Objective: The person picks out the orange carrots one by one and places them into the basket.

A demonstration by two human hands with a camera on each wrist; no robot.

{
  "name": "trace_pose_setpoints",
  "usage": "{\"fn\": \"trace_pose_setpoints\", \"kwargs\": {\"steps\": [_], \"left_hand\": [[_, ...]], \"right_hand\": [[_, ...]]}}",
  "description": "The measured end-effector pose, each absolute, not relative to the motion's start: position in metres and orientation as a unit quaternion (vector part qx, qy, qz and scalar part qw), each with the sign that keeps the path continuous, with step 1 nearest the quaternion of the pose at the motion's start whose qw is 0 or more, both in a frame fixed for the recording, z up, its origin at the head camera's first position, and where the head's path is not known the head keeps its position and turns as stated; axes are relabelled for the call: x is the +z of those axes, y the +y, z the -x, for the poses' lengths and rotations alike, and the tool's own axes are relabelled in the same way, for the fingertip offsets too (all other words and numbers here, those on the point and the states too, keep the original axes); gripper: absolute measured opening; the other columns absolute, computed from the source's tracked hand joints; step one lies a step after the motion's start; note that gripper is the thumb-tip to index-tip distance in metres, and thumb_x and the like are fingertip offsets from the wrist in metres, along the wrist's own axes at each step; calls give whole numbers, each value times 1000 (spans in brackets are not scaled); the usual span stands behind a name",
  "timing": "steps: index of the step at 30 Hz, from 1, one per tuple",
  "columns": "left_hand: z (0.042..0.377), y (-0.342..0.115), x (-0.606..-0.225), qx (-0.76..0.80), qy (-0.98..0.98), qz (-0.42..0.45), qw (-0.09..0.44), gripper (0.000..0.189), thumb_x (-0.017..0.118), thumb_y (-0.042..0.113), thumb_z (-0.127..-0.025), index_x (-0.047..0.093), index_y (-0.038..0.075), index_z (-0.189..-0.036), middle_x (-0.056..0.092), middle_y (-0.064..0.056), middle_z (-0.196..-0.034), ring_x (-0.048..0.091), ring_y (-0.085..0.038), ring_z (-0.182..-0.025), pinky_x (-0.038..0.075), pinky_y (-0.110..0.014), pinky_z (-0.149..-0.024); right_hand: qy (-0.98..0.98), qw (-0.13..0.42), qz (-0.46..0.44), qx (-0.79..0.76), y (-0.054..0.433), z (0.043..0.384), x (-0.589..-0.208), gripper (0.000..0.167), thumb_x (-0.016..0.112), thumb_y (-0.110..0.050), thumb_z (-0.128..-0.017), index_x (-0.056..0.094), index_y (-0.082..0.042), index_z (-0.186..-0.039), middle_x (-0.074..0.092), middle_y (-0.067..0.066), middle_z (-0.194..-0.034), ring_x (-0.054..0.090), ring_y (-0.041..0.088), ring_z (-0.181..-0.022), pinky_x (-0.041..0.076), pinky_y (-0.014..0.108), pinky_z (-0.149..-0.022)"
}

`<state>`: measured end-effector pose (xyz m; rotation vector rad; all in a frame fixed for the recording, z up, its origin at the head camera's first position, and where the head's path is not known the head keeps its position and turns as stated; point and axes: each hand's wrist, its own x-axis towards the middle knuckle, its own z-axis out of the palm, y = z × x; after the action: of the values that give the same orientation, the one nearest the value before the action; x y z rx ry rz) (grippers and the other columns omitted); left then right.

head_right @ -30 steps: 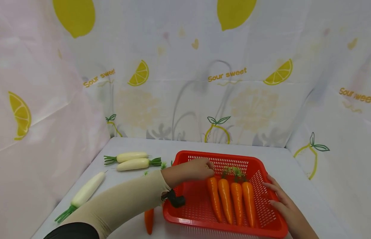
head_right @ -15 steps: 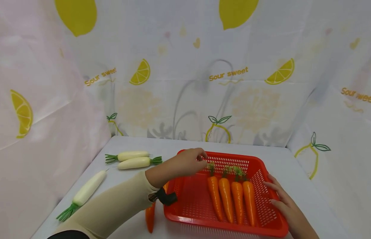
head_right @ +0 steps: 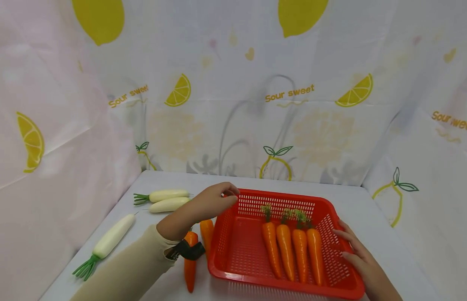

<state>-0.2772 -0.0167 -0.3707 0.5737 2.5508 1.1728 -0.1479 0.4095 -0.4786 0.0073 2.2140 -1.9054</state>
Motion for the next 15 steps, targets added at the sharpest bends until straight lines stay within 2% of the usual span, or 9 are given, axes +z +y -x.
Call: {"fn": "trace_pose_setpoints", "kwargs": {"steps": [3,10,15], "left_hand": [[276,-27,-373,416,881,-184,132,33,54,35,-103,65,18,-130,65,-3,-129,61,-24,-113,53,-45,-91],[273,-45,-386,441,874,-149,139,27,56,33,-103,66,21,-125,65,-2,-128,61,-23,-110,54,-45,-88],[271,-56,-397,453,870,-137,142,29,57,32,-104,65,17,-128,66,-4,-125,64,-24,-105,56,-45,-87]], "right_hand": [[746,116,7,-656,411,149,-480,56,37,-22,-114,19,-25,-167,-4,-29,-170,57,-10,-115,60,57,-85],[745,117,25,-657,414,150,-484,54,34,-20,-115,19,-25,-167,-2,-31,-168,55,-11,-115,61,54,-85],[750,111,12,-652,413,149,-484,55,36,-21,-114,19,-26,-167,-1,-31,-168,55,-12,-114,61,54,-85]]}}
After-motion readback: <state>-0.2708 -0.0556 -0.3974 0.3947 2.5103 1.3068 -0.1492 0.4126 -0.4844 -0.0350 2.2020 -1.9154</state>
